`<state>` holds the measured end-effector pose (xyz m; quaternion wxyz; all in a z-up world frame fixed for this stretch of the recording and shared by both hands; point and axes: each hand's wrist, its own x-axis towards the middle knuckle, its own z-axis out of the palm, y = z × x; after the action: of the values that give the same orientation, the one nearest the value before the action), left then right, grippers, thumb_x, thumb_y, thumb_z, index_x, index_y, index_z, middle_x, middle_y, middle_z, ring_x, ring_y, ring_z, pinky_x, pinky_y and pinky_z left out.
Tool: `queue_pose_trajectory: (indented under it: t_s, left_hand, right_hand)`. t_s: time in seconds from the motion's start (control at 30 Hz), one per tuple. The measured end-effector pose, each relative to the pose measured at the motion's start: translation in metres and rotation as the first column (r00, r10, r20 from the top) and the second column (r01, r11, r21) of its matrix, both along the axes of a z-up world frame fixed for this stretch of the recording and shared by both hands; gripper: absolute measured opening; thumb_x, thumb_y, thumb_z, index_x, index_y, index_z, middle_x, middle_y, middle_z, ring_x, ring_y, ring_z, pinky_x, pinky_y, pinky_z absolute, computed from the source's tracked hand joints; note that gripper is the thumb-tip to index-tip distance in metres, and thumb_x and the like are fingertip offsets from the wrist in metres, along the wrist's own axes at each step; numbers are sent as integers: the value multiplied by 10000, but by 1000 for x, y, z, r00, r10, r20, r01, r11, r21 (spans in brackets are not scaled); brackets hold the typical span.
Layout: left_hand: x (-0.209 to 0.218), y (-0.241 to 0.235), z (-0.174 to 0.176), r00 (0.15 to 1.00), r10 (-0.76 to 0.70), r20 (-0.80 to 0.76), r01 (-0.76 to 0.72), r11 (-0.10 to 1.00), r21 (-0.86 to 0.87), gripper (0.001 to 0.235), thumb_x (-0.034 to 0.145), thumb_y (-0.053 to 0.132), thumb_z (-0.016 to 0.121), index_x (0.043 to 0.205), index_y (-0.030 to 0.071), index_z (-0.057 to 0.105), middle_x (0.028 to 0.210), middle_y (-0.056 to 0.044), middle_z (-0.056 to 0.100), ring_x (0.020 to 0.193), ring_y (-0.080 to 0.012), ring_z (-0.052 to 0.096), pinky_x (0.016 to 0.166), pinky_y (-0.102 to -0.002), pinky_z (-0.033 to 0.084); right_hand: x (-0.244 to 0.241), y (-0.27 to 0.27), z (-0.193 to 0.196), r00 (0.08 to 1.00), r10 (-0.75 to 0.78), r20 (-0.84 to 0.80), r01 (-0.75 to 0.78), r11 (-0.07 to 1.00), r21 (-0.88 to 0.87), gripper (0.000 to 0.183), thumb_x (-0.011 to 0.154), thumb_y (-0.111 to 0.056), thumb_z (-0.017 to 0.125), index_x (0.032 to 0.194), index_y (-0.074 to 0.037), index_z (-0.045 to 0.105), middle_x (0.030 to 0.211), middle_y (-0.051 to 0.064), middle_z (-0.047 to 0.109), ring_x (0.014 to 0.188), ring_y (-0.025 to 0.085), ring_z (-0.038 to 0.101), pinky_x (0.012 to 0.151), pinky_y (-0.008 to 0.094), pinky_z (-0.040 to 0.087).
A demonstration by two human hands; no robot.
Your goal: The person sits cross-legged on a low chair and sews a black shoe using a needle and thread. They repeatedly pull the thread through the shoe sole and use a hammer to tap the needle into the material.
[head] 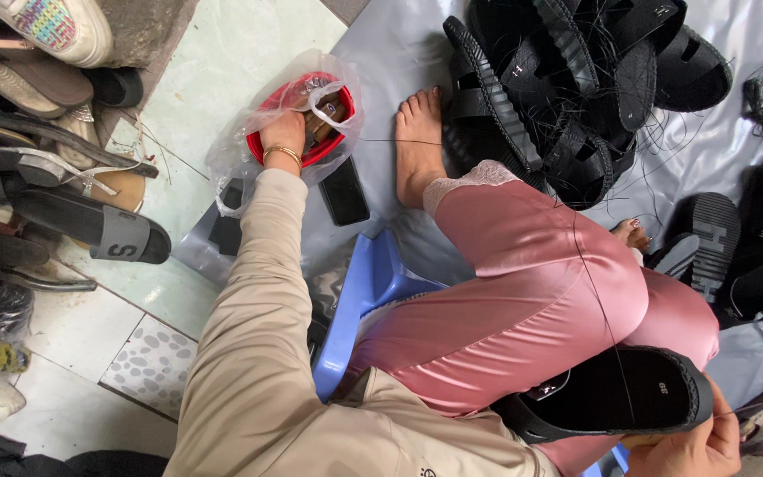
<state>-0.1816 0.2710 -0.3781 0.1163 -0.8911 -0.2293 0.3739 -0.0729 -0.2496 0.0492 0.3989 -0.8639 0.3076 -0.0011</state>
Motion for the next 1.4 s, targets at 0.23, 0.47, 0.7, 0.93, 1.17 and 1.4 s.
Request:
queue_pose_trajectory:
  t_s: [0.23, 0.47, 0.7, 0.93, 1.17, 1.4]
  left_hand:
    - [-9, 9, -10, 997, -29, 68, 28, 999, 24, 269, 826, 92, 504, 1046, 140, 651, 944, -87, 689, 891, -266, 636, 748, -464, 485]
    - [-14, 4, 91, 881, 307, 359, -227, 942, -248, 161, 890, 70, 458, 825, 62, 604, 752, -144, 625, 678, -316, 614, 599, -463, 522]
    - [-46, -3, 111, 669, 374, 642, -235, 926, -295, 143, 900, 230, 506, 823, 134, 577, 829, -90, 639, 746, -332, 623, 612, -455, 490]
    - [-51, 2, 112, 353, 827, 437, -509, 561, -653, 268, 901, 288, 410, 815, 161, 630, 677, -110, 634, 628, -294, 601, 586, -383, 473]
    - [-41, -10, 153, 45, 939, 341, -460, 323, -827, 435, 793, 390, 665, 615, 174, 332, 523, 49, 386, 560, -134, 683, 493, -221, 344]
    - [-20, -59, 212, 99, 771, 629, -308, 625, -717, 203, 739, 234, 676, 661, 177, 498, 558, 63, 537, 517, -85, 471, 565, -285, 398]
  right_hand:
    - [3, 18, 14, 995, -68, -75, 71, 997, 30, 90, 918, -270, 631, 1008, -264, 633, 955, -50, 678, 837, 32, 676, 703, 165, 581]
    - [2, 15, 12, 996, -46, -73, 49, 998, 49, 98, 919, -261, 619, 1015, -268, 633, 939, -55, 674, 809, 15, 664, 682, 148, 561]
    - [4, 25, 20, 976, -94, -195, 105, 993, 46, 149, 925, -393, 549, 1074, -394, 553, 917, -73, 646, 590, 36, 554, 390, 174, 338]
    - [9, 6, 10, 959, -131, -251, 154, 985, 76, 162, 889, -427, 527, 1050, -449, 536, 942, -97, 648, 588, 26, 523, 403, 150, 295]
    - [1, 17, 15, 977, -111, -184, 122, 991, 50, 191, 883, -415, 520, 1072, -415, 545, 949, -109, 653, 629, 45, 567, 419, 183, 378]
    - [-12, -23, 4, 993, 97, 70, -102, 993, 58, 316, 1032, -424, 424, 1152, -165, 558, 669, 25, 472, 573, 81, 460, 471, 210, 382]
